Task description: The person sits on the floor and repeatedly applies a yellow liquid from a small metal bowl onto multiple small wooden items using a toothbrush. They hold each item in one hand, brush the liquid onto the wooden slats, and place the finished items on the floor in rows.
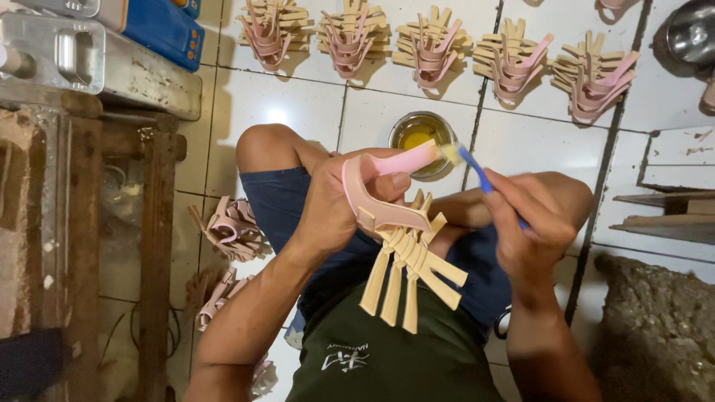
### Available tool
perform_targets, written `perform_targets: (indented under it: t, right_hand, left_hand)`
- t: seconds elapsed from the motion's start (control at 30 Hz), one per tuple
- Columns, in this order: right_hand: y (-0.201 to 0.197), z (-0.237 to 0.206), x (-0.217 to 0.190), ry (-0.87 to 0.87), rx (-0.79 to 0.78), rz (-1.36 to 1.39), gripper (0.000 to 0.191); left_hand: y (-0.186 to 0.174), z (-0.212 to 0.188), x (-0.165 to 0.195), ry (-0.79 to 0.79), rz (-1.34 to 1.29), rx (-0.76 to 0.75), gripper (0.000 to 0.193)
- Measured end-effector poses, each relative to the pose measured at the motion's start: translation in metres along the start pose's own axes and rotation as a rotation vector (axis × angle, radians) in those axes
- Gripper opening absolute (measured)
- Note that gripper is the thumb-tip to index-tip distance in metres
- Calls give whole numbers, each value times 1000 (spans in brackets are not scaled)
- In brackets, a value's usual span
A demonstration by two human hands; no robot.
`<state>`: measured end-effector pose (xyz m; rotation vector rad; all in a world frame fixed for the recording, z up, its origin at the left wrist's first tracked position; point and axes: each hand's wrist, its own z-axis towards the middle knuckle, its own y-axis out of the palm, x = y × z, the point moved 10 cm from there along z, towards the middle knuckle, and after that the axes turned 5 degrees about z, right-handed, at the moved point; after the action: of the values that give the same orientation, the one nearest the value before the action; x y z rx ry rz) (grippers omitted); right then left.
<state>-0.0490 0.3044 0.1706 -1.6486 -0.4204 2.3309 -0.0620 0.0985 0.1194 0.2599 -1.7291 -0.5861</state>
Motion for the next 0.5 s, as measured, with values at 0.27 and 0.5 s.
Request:
perform_targets:
  t: [0.27,0.5]
  right_hand:
    - [-22,13,39,141,122,88,19]
    - [13,-11,108,417,33,945,31]
  left_hand:
    - [-8,-2,-3,-21,136,15,39]
    - [9,-5,12,301,316,-243,31]
